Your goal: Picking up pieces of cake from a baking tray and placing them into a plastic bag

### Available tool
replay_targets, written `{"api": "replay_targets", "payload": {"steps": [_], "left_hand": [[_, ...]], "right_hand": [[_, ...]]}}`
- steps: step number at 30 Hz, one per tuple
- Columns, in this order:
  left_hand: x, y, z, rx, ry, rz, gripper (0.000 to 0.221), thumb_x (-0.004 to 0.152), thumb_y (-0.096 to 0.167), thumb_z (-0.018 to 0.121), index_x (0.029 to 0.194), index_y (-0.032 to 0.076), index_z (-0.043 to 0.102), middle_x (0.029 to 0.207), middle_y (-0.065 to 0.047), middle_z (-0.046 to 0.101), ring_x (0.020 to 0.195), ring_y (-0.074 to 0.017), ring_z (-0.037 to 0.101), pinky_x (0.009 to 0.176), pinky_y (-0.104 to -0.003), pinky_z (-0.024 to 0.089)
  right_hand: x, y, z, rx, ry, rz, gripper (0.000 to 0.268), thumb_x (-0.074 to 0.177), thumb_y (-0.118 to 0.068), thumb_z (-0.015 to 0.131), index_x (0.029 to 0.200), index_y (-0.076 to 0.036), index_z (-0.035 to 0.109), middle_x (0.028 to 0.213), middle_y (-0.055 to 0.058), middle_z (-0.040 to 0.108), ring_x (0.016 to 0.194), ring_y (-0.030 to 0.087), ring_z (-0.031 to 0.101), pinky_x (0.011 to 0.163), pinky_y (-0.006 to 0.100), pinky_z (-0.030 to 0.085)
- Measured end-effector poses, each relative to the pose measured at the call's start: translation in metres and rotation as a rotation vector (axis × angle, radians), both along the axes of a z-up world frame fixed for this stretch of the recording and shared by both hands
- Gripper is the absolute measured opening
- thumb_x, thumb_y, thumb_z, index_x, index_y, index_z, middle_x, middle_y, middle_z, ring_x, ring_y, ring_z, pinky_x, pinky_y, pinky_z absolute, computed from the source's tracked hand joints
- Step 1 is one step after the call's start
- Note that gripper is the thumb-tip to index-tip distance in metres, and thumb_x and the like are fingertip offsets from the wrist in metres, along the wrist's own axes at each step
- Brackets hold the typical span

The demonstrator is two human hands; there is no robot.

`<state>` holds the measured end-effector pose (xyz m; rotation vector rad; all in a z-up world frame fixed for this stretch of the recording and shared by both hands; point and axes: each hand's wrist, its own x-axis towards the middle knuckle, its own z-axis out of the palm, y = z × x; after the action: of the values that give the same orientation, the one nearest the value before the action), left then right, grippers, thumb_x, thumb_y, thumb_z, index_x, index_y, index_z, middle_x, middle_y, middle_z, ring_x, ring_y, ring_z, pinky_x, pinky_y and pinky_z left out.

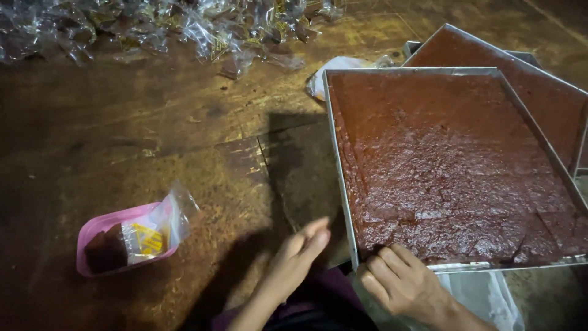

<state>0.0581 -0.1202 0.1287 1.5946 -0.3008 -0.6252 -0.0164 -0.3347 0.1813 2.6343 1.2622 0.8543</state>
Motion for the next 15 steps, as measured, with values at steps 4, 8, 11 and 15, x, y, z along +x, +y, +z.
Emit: {"api": "replay_targets", "payload": {"steps": [4, 8, 11, 15], "left_hand": [[0.023, -0.045, 0.045, 0.123, -0.035, 0.051, 0.059, 0.085, 0.064, 0.052, 0.114, 0.015, 0.063, 0.106, -0.001, 0.072, 0.103, -0.0129, 0.066, 0.094, -0.03, 0.047], [0.02, -0.056, 0.039, 0.022, -0.063, 0.131, 0.036, 0.079, 0.047, 0.073, 0.098, 0.016, 0.069, 0.094, 0.002, 0.079, 0.086, -0.0096, 0.067, 0.082, -0.028, 0.051], [0.02, -0.061, 0.029, -0.057, -0.009, 0.182, 0.027, 0.081, 0.032, 0.075, 0.1, 0.015, 0.071, 0.098, 0.003, 0.078, 0.09, -0.0056, 0.063, 0.085, -0.024, 0.049], [0.018, -0.061, 0.024, -0.229, 0.123, 0.199, 0.022, 0.081, 0.024, 0.079, 0.098, 0.012, 0.07, 0.092, 0.0, 0.075, 0.085, -0.0087, 0.064, 0.082, -0.024, 0.05]], "right_hand": [[-0.002, -0.004, 0.004, 0.01, 0.013, -0.027, 0.019, 0.101, -0.009, 0.048, 0.084, -0.008, 0.057, 0.076, 0.007, 0.051, 0.065, 0.025, 0.049, 0.063, 0.039, 0.044], [0.001, -0.052, -0.002, -0.002, 0.09, -0.022, 0.024, 0.103, -0.015, 0.05, 0.08, -0.009, 0.055, 0.072, 0.007, 0.047, 0.062, 0.024, 0.045, 0.058, 0.037, 0.036], [-0.031, -0.187, -0.074, -0.127, 0.055, -0.157, 0.017, 0.097, -0.011, 0.048, 0.084, -0.013, 0.06, 0.076, 0.006, 0.053, 0.077, 0.033, 0.055, 0.074, 0.053, 0.048], [-0.127, -0.304, -0.157, 0.061, 0.154, -0.347, 0.015, 0.098, -0.014, 0.05, 0.09, -0.012, 0.062, 0.079, 0.008, 0.052, 0.079, 0.035, 0.054, 0.073, 0.056, 0.048]]}}
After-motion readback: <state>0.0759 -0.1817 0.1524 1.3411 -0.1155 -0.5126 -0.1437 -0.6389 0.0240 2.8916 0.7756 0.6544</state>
